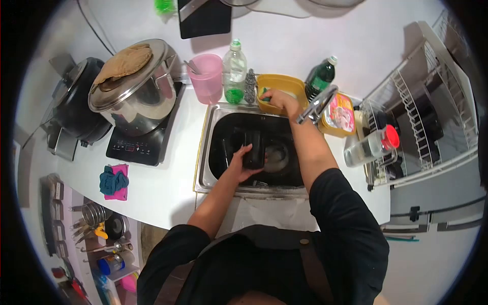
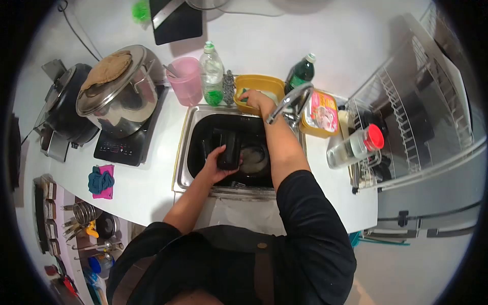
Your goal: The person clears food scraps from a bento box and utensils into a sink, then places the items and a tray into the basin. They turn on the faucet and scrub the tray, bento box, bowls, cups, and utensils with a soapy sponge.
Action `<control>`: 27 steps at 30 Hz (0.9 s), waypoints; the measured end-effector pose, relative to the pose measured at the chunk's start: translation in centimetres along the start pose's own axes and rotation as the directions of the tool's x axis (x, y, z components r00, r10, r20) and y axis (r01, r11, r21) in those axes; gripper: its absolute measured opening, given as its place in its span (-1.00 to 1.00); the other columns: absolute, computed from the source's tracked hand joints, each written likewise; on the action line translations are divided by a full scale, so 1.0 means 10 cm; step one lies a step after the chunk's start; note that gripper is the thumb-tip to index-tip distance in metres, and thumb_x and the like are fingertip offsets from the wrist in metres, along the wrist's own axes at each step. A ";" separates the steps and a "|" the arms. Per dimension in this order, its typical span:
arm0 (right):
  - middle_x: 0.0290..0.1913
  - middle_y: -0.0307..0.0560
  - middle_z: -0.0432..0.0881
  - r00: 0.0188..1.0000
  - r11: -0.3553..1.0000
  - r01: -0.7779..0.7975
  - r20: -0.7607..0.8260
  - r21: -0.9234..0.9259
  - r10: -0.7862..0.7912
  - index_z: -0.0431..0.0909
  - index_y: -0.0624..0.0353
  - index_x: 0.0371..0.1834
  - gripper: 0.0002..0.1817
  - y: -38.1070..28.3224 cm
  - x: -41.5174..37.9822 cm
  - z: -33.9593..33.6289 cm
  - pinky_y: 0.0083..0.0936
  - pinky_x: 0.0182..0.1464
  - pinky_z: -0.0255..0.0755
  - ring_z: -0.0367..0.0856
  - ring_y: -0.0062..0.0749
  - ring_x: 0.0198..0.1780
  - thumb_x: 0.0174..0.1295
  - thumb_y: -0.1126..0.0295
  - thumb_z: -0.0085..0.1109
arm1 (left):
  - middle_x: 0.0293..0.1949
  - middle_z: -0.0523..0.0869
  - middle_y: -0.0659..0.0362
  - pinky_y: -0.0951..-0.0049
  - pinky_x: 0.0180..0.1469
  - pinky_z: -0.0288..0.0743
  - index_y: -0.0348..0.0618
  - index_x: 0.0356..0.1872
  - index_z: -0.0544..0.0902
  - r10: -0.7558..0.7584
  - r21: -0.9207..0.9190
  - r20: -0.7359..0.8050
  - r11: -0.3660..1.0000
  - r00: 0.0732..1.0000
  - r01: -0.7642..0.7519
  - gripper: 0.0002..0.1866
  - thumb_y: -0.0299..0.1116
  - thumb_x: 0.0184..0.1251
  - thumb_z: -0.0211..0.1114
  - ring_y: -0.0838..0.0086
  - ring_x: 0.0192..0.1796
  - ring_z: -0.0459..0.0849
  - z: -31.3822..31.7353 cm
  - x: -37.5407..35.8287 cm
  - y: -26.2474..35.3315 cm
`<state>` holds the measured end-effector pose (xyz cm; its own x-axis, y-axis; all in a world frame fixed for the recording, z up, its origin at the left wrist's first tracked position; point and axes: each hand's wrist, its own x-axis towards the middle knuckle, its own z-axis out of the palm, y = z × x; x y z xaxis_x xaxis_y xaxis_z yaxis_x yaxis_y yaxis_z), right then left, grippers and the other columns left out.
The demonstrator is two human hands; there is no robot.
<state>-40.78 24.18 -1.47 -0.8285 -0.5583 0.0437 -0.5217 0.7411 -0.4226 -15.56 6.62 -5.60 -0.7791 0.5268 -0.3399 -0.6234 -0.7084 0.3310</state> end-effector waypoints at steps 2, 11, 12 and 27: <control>-0.08 0.13 0.55 0.991 0.995 -0.022 0.129 -0.095 0.035 0.52 -0.16 0.00 -0.54 0.07 0.10 0.07 -0.29 0.07 0.37 0.45 0.08 0.05 -0.05 0.51 0.12 | -0.05 0.59 -0.02 0.24 -0.10 0.54 -0.27 0.06 0.45 0.036 0.090 -0.061 0.995 0.997 -0.030 -0.44 -0.02 0.17 0.13 0.21 -0.08 0.62 -0.04 -0.08 -0.01; -0.16 0.22 0.59 0.873 0.963 -0.159 -0.424 0.219 0.241 0.44 0.12 0.03 -0.66 0.34 0.08 -0.16 -0.27 -0.05 0.41 0.53 0.10 -0.08 0.19 0.31 0.03 | -0.11 0.63 0.00 0.24 -0.14 0.56 -0.25 0.01 0.49 0.088 0.060 -0.056 0.995 0.995 -0.085 -0.47 0.01 0.21 0.10 0.25 -0.11 0.65 -0.20 -0.21 0.14; -0.11 0.21 0.58 0.909 0.942 -0.283 -0.262 0.177 0.323 0.43 0.09 0.09 -0.62 0.35 0.05 -0.21 -0.26 -0.01 0.39 0.52 0.07 -0.02 0.23 0.22 0.00 | -0.11 0.63 0.00 0.24 -0.15 0.56 -0.25 0.00 0.49 0.088 0.047 -0.065 0.995 0.994 -0.085 -0.47 0.01 0.21 0.10 0.24 -0.12 0.65 -0.19 -0.19 0.14; -0.27 0.16 0.63 0.897 0.948 -0.303 -0.308 0.097 0.318 0.57 0.23 -0.16 -0.66 0.13 -0.11 -0.41 -0.29 -0.16 0.44 0.59 0.05 -0.22 0.14 0.20 0.07 | -0.15 0.62 0.01 0.20 -0.09 0.48 -0.17 -0.03 0.50 0.016 -0.085 -0.065 0.996 0.998 -0.021 -0.51 -0.02 0.14 0.15 0.19 -0.10 0.61 -0.04 -0.02 -0.01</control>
<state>-41.36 27.24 1.65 -0.9715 -0.1500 0.1836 -0.2238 0.8357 -0.5014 -15.37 6.41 -5.87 -0.7827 0.4839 -0.3914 -0.5988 -0.7568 0.2619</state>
